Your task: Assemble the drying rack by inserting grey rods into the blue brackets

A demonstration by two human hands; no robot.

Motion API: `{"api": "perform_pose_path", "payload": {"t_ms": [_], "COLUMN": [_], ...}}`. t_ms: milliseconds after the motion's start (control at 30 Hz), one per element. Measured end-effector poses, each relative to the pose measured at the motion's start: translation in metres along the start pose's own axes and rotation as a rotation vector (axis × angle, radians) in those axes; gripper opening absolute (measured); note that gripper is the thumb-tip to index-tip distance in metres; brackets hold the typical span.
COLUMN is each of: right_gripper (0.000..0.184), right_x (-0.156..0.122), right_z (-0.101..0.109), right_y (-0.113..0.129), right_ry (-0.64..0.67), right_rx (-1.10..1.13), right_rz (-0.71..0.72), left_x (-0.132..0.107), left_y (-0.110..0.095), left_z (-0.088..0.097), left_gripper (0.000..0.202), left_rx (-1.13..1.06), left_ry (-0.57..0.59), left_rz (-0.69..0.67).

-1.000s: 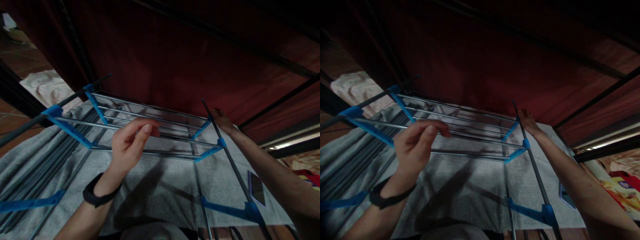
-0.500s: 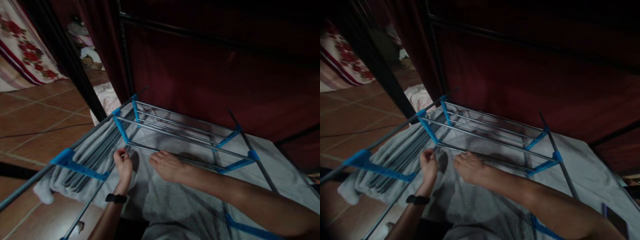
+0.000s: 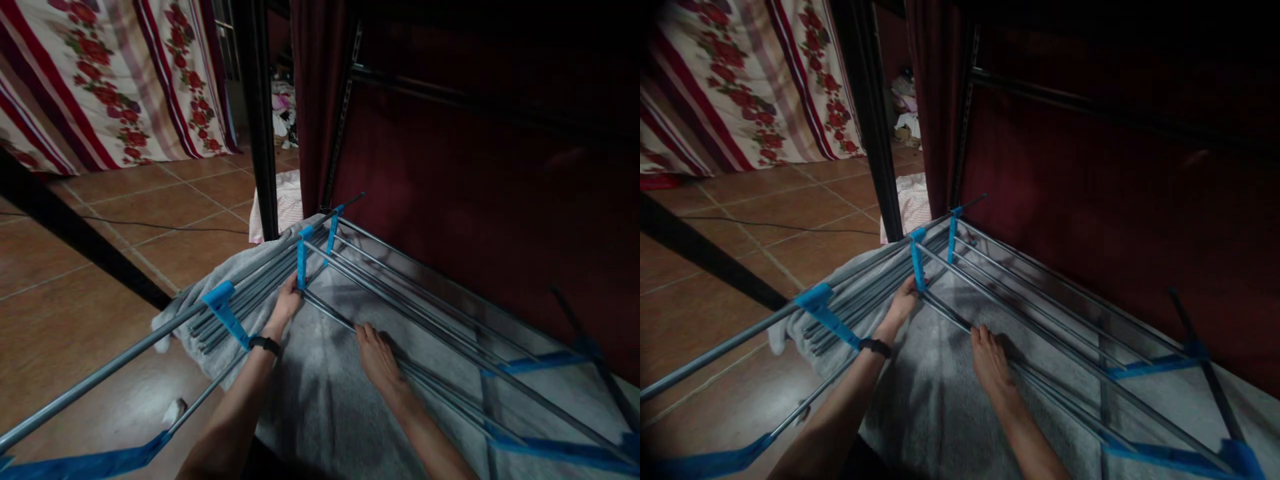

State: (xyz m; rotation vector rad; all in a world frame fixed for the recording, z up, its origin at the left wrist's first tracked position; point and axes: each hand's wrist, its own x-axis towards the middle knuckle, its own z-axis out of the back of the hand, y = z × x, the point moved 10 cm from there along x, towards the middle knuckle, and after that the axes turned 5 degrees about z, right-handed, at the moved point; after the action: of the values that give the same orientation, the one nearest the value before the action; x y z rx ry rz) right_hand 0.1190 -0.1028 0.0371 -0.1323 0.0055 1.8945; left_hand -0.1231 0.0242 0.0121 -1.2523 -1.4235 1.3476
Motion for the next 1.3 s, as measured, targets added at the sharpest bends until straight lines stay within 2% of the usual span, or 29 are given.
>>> {"api": "perform_pose_path", "payload": {"t_ms": [100,200,267,367,500,667,800,933,1033,1133,1233,1300], "right_gripper": [0.054,0.055,0.049,0.037,0.038,0.04,0.04,0.044,0.046,0.049,0.053,0.056], "right_x": [-0.001,-0.003,-0.004,-0.003,0.001,0.007,0.031,0.078,0.112,0.13,0.134,0.133], "right_z": [0.002,0.01,0.016,0.025,0.03,0.033,0.043,0.058,0.07,0.072,0.066,0.063], "right_y": [-0.006,-0.007,-0.006,-0.003,-0.008,-0.01,0.016,0.059,0.083,0.094,0.099,0.099], "right_ry": [-0.033,-0.058,-0.072,-0.079,-0.091,-0.107,-0.087,-0.036,-0.054,-0.048,-0.005,0.001], "right_rx": [0.002,-0.01,-0.021,0.005,0.091,0.129,0.197,0.217,0.261,0.265,0.235,0.25], "right_rz": [0.009,0.036,0.053,0.068,0.045,0.035,0.062,0.114,0.144,0.157,0.191,0.215], "left_x": [0.001,0.001,0.004,0.013,0.025,0.029,0.024,0.019,0.017,0.018,0.021,0.023], "left_y": [0.005,0.01,0.01,0.003,-0.008,-0.011,-0.009,-0.016,-0.019,-0.016,-0.009,-0.005], "left_z": [0.0,0.0,0.0,0.0,-0.011,-0.014,-0.016,-0.018,-0.018,-0.012,-0.006,-0.007], "left_gripper": [0.038,0.036,0.035,0.048,0.071,0.077,0.074,0.074,0.072,0.068,0.066,0.065], "left_rx": [-0.098,-0.19,-0.195,-0.18,-0.059,0.047,0.062,0.095,0.071,0.042,0.025,-0.017], "left_ry": [0.041,0.018,-0.015,-0.054,-0.005,-0.094,-0.124,-0.123,-0.126,-0.184,-0.248,-0.249], "left_rz": [0.031,0.06,0.065,0.068,0.079,0.065,0.081,0.06,0.041,0.05,0.061,0.061]}}
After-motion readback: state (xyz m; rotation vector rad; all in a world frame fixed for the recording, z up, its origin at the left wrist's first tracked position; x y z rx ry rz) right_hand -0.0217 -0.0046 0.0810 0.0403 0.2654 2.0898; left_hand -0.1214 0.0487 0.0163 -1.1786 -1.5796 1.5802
